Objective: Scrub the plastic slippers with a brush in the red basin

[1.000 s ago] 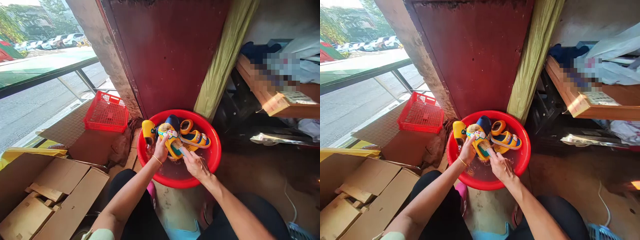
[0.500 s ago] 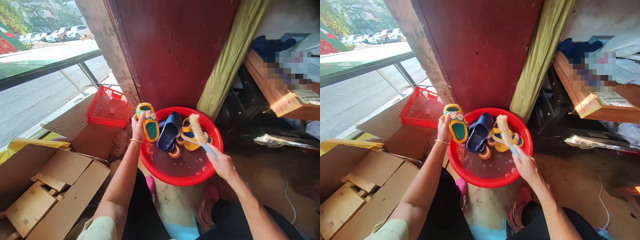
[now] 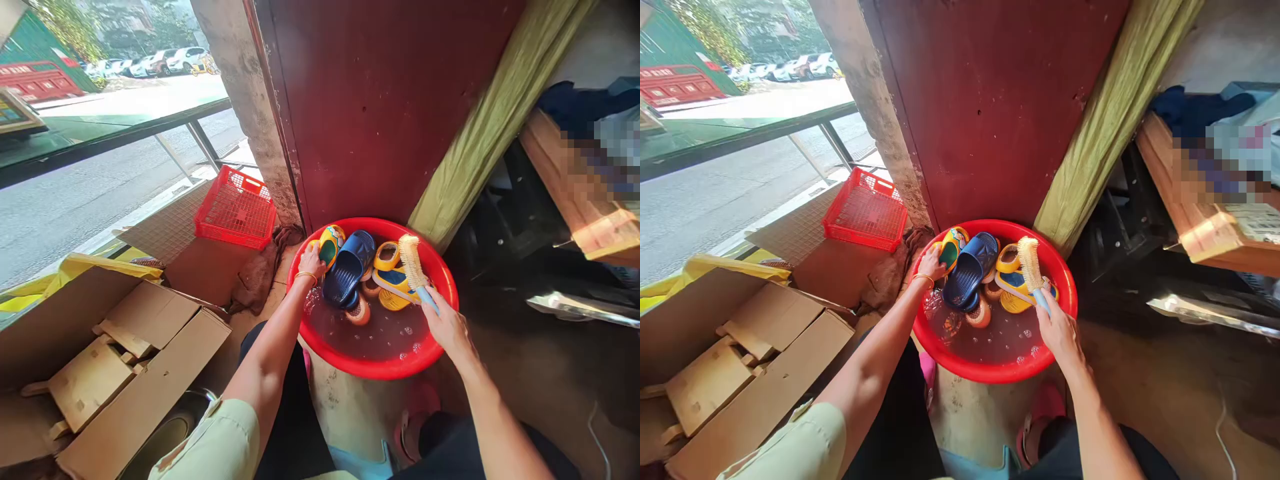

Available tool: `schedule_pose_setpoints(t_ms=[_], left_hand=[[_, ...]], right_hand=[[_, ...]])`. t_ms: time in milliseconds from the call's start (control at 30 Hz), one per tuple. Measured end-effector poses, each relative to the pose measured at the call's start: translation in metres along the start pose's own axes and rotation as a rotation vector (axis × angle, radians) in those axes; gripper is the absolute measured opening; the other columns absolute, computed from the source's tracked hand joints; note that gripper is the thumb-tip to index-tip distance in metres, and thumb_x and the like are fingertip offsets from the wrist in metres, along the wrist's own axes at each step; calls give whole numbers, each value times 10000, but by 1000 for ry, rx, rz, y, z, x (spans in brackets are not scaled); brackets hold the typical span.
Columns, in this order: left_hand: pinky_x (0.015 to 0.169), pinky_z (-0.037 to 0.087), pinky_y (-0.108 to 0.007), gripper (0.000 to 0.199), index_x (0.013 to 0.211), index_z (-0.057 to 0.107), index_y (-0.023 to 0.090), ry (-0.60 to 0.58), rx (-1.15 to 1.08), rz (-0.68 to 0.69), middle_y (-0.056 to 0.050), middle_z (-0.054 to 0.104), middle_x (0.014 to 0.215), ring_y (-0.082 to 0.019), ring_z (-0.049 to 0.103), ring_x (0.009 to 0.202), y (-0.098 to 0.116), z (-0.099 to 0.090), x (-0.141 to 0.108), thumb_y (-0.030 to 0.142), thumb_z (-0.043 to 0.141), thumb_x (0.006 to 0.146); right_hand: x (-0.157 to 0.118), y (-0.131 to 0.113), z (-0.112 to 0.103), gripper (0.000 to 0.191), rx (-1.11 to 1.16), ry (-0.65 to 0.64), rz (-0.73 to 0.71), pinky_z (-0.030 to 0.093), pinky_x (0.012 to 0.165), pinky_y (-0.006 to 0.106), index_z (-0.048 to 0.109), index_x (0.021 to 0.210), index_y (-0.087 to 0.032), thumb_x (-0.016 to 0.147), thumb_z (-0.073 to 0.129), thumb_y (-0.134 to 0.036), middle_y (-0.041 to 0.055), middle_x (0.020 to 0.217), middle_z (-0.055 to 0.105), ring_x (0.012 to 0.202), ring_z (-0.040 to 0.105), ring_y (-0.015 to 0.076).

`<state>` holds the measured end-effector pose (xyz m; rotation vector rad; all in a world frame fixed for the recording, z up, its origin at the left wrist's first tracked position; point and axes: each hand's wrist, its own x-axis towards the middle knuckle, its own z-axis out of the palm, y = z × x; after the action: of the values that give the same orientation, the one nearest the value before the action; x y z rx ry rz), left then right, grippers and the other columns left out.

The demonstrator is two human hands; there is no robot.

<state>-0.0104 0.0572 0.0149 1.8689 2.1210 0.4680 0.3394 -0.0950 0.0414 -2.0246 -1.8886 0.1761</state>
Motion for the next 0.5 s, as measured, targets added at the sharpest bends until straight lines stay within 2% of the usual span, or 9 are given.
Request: schedule_pose_setpoints(t_ms=[100, 167, 300, 433, 500], left_hand=[[1098, 404, -391, 694, 1477, 338, 170, -111, 65, -23, -166, 417, 1525, -305, 473, 1364, -6, -5, 3, 225, 572, 826], [1077, 421, -388, 684, 1460, 346, 161, -170, 101, 9, -178, 456, 1489, -300, 501, 1339, -10, -10, 4, 242, 585, 824], [1060, 433, -358, 638, 1419, 385, 146, -262, 195, 88, -192, 514, 1429, -281, 519, 1326, -17, -17, 5, 241, 599, 825], [1008, 476, -345, 547, 1336, 472, 123, -323, 213, 53, -191, 606, 1309, -288, 599, 1236, -26, -14, 6, 244, 615, 822], [988, 492, -348, 529, 1311, 498, 116, -342, 207, 35, -199, 629, 1271, -300, 620, 1205, -31, -10, 8, 256, 628, 817]], right_hand=[[15, -10, 9, 528, 1, -15, -11, 573, 757, 326, 499, 1479, -216, 981, 406, -362, 124, 1203, 721, 891, 727, 261], [23, -20, 15, 510, -14, -94, -10, 566, 761, 324, 509, 1471, -236, 993, 374, -353, 115, 1190, 725, 910, 724, 261], [34, -35, 22, 521, -120, -286, 8, 549, 759, 340, 484, 1490, -238, 996, 340, -320, 134, 1043, 754, 929, 722, 280], [46, -27, 22, 533, -240, -400, 5, 539, 735, 375, 491, 1484, -277, 968, 361, -317, 137, 1020, 755, 871, 724, 296], [55, -18, 26, 519, -241, -368, -47, 535, 711, 364, 544, 1444, -290, 946, 399, -327, 129, 989, 758, 811, 723, 282]])
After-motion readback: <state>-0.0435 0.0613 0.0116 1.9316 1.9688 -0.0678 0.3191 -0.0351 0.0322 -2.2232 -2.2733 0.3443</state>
